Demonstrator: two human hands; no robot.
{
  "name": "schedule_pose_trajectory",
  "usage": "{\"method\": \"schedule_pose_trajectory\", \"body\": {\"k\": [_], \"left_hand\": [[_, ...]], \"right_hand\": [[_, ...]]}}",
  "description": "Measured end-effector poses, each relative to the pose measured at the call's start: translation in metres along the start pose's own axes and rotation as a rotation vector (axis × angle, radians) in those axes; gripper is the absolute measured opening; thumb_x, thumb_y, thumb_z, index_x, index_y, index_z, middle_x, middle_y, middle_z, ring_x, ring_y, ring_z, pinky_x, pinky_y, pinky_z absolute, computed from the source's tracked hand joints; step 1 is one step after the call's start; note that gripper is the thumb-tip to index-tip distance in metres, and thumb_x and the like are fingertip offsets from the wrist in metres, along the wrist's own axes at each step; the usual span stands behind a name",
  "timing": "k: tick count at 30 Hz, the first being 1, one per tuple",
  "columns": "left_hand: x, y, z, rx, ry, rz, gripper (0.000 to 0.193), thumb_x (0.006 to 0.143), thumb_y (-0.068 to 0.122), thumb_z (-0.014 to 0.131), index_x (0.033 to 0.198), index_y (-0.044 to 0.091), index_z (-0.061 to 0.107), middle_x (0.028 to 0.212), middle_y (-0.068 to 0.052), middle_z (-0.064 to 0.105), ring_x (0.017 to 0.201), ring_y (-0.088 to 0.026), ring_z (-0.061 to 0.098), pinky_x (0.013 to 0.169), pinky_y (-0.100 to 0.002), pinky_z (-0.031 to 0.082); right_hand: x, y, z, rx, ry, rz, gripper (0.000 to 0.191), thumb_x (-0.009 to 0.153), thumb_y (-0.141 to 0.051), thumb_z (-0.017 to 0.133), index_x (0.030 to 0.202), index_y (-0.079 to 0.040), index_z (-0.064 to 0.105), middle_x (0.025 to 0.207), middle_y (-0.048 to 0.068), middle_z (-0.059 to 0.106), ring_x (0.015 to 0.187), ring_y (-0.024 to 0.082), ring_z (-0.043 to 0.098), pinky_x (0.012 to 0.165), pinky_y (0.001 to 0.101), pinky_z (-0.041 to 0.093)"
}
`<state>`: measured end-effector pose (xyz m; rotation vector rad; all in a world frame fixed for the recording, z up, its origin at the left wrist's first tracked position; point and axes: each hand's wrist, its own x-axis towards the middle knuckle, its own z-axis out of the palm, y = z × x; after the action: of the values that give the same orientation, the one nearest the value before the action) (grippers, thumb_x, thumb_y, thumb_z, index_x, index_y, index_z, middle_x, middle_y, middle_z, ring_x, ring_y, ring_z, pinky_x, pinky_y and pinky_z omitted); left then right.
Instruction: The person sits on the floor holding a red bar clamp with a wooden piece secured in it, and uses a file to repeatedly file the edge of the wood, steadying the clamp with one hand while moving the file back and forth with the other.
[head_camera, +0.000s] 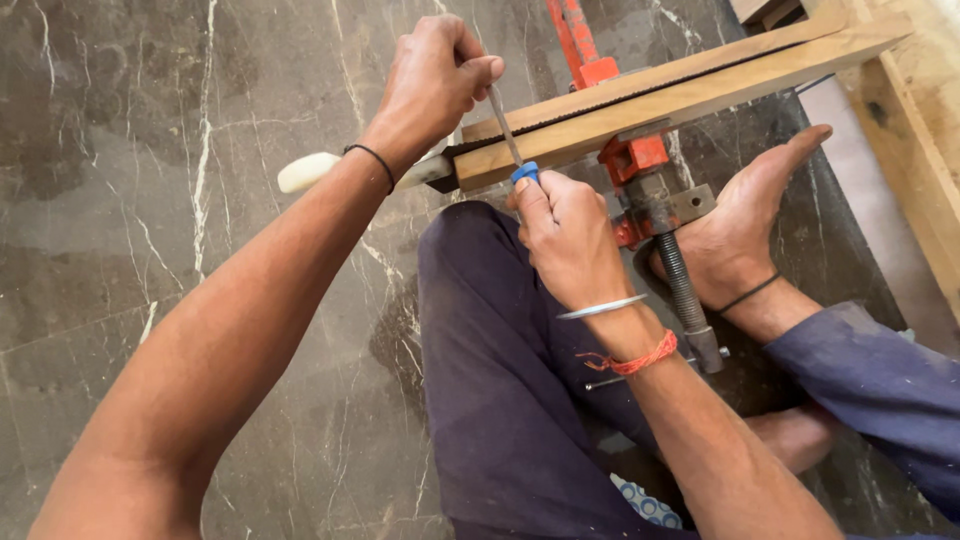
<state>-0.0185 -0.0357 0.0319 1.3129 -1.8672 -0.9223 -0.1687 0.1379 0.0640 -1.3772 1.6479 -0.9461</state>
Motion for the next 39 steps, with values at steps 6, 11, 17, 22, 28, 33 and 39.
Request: {"method": "schedule_pose_trajectory", "body": {"k": [6, 11, 17, 22, 28, 33, 39], "left_hand": [[-0.004, -0.006, 0.003, 0.015, -0.025, 0.007, 0.022, 0.089, 0.019, 0.080, 0.080, 0.003, 0.069, 0.068, -0.007, 0.073, 0.061, -0.014, 0.071, 0.058, -0.033, 0.056], [-0.022, -0.014, 0.014, 0.202, -0.002, 0.150, 0.021, 0.082, 0.021, 0.084, 0.079, 0.004, 0.073, 0.069, -0.013, 0.074, 0.062, -0.022, 0.070, 0.059, -0.039, 0.054], [0.015, -0.012, 0.003, 0.025, -0.050, -0.182, 0.024, 0.092, 0.025, 0.075, 0.079, 0.005, 0.071, 0.068, -0.007, 0.074, 0.057, -0.014, 0.070, 0.054, -0.032, 0.056], [0.007, -0.014, 0.001, -0.050, -0.095, -0.064, 0.022, 0.087, 0.018, 0.078, 0.078, 0.004, 0.065, 0.065, -0.006, 0.072, 0.056, -0.012, 0.070, 0.049, -0.030, 0.055], [-0.009, -0.018, 0.015, 0.079, -0.035, 0.032, 0.025, 0.085, 0.020, 0.084, 0.072, 0.005, 0.070, 0.062, -0.007, 0.071, 0.054, -0.013, 0.068, 0.050, -0.032, 0.052], [0.014, -0.012, 0.003, -0.029, -0.089, -0.169, 0.023, 0.085, 0.020, 0.081, 0.075, 0.005, 0.067, 0.063, -0.005, 0.072, 0.052, -0.011, 0.069, 0.049, -0.031, 0.056], [-0.016, -0.009, 0.013, 0.139, 0.024, 0.032, 0.024, 0.080, 0.024, 0.085, 0.074, 0.006, 0.071, 0.066, -0.005, 0.072, 0.064, -0.020, 0.070, 0.062, -0.040, 0.054]], "right_hand": [[-0.003, 0.009, 0.006, -0.065, 0.015, -0.023, 0.035, 0.104, -0.027, 0.051, 0.085, 0.000, 0.066, 0.058, 0.013, 0.060, 0.051, 0.022, 0.061, 0.052, 0.0397, 0.048], [-0.027, 0.012, -0.001, -0.091, -0.007, -0.011, 0.035, 0.104, -0.026, 0.049, 0.086, -0.001, 0.066, 0.060, 0.017, 0.059, 0.054, 0.030, 0.060, 0.054, 0.0434, 0.047], [0.023, -0.003, 0.012, -0.129, 0.017, -0.246, 0.036, 0.106, -0.024, 0.049, 0.084, -0.002, 0.065, 0.066, 0.018, 0.062, 0.062, 0.034, 0.065, 0.061, 0.0433, 0.049], [0.007, -0.003, 0.011, -0.224, 0.052, -0.293, 0.038, 0.108, -0.025, 0.049, 0.083, 0.000, 0.064, 0.066, 0.017, 0.061, 0.062, 0.034, 0.061, 0.058, 0.0439, 0.045], [-0.017, 0.013, 0.008, -0.060, -0.010, -0.044, 0.040, 0.105, -0.026, 0.048, 0.079, 0.000, 0.063, 0.054, 0.011, 0.056, 0.047, 0.022, 0.058, 0.049, 0.0391, 0.045], [0.009, 0.008, 0.013, -0.068, 0.023, -0.018, 0.040, 0.103, -0.028, 0.051, 0.078, -0.001, 0.065, 0.053, 0.009, 0.058, 0.047, 0.019, 0.059, 0.048, 0.0368, 0.046], [-0.020, 0.025, 0.002, -0.028, -0.002, 0.100, 0.037, 0.103, -0.027, 0.051, 0.079, -0.001, 0.064, 0.057, 0.014, 0.059, 0.051, 0.027, 0.058, 0.049, 0.0422, 0.046]]}}
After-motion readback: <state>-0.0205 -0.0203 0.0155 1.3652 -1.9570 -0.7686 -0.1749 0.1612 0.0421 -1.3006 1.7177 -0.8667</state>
